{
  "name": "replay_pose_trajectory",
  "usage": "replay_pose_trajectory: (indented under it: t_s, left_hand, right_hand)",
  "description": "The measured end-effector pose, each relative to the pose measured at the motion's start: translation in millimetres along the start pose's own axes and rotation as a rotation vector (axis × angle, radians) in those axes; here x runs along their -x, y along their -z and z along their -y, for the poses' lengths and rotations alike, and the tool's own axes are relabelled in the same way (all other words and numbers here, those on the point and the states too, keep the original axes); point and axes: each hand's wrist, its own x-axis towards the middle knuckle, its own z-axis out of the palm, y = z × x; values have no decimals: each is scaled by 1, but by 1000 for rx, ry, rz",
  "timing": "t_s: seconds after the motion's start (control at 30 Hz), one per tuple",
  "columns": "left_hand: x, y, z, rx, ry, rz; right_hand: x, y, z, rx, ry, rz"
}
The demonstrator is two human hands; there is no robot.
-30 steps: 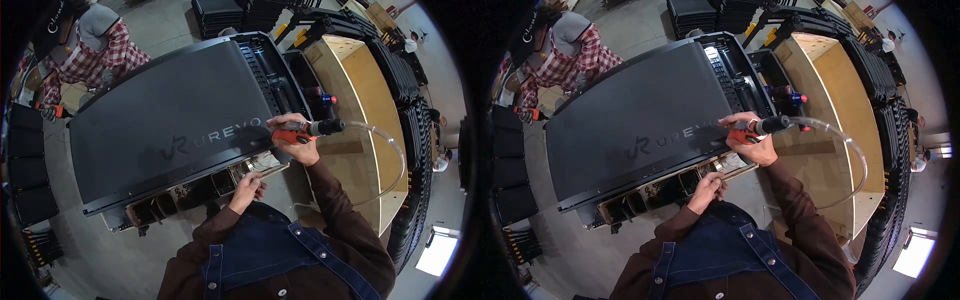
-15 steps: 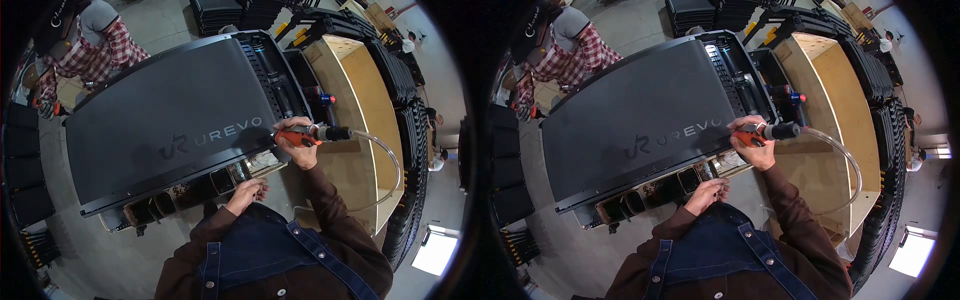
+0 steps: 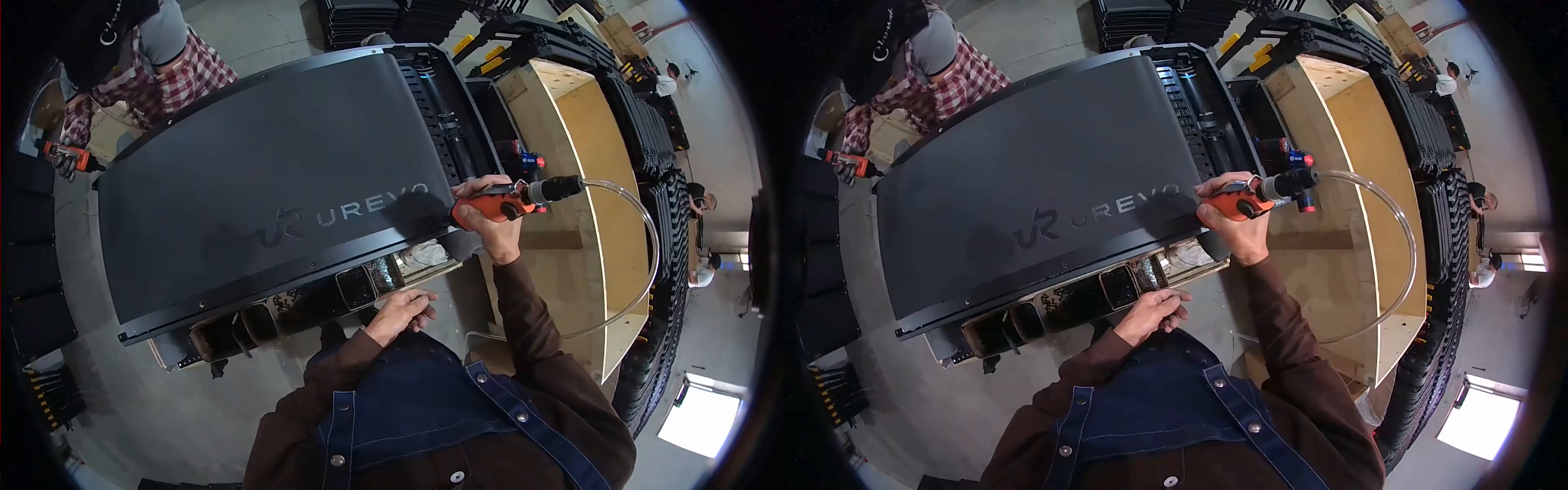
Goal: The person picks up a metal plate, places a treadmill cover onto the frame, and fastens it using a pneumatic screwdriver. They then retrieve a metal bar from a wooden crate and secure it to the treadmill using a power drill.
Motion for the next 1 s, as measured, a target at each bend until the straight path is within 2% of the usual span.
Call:
replay_pose_trajectory:
  t_s: [0.6, 0.87, 1.0]
  left_hand:
    - [-8, 0, -2, 72, -22, 31]
    - [-1, 5, -11, 53, -29, -7]
    - [3, 8, -10, 55, -55, -35]
  right_hand:
    - [5, 0, -7, 48, 37, 62]
    - [5, -9, 4, 59, 38, 75]
    - [5, -2, -3, 38, 25, 146]
